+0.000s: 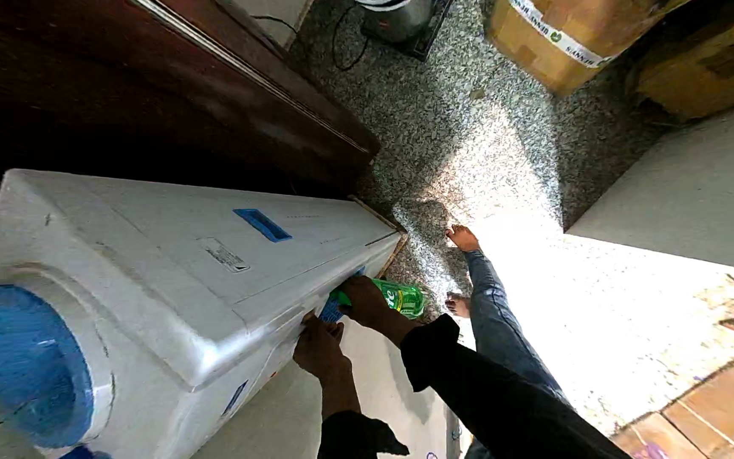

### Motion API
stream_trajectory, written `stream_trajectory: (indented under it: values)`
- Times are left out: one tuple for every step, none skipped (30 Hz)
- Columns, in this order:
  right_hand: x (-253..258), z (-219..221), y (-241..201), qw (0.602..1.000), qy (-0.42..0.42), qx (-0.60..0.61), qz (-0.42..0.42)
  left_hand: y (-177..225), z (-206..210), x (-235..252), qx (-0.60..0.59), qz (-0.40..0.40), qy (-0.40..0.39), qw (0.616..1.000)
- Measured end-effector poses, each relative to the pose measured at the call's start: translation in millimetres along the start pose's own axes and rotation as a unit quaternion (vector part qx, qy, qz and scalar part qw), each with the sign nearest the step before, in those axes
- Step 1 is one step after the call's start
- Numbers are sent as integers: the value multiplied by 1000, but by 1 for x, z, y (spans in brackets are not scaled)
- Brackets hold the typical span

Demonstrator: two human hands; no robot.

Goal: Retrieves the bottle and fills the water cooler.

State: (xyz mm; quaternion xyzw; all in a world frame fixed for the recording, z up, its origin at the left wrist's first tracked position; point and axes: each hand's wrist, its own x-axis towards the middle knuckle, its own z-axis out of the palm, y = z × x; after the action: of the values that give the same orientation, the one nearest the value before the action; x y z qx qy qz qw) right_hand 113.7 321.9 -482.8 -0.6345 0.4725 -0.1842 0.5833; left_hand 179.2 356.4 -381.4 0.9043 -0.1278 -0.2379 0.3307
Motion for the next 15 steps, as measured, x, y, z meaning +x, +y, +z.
stream_trajectory:
  values:
    - [1,1,1,1000,2,1,-3,0,0,0,-1,2,1,1000]
    - [1,2,2,1000,5,0,-8,0,-1,0,0,4,0,1000]
    - [1,2,2,1000,9,0,-11,0,-1,1,1,5,-2,1000]
    - [0,1,1,1000,12,-1,-11,-1,-1,1,1,6,-1,1000]
    - [-2,-1,-1,1000,8,-4,-7,-2,-1,2,-1,5,1,1000]
    - [-4,-5,-4,1000,3,-9,-2,-2,-1,1,-5,5,3,1000]
    - [-6,-7,-7,1000,5,-13,-1,-2,-1,1,-9,3,4,1000]
    - [-5,-4,-4,1000,10,-14,-6,-1,-1,0,-14,2,5,1000]
    - [-3,-3,-2,1000,2,-9,-5,-1,0,0,-16,1,7,1000]
    - [-2,-3,0,1000,-2,-4,-6,-1,0,0,-13,1,10,1000]
    - [-2,-3,1,1000,-2,1,-7,0,0,-1,-10,1,12,1000]
    - [-1,-3,1,1000,-1,3,-7,0,1,-1,-5,2,12,1000]
    - [0,-2,2,1000,-1,3,-8,0,1,0,-3,1,13,1000]
    - [0,-3,2,1000,-5,1,-8,-1,1,0,-2,1,13,1000]
    - [0,-3,1,1000,-11,-2,-7,0,1,0,-2,0,13,1000]
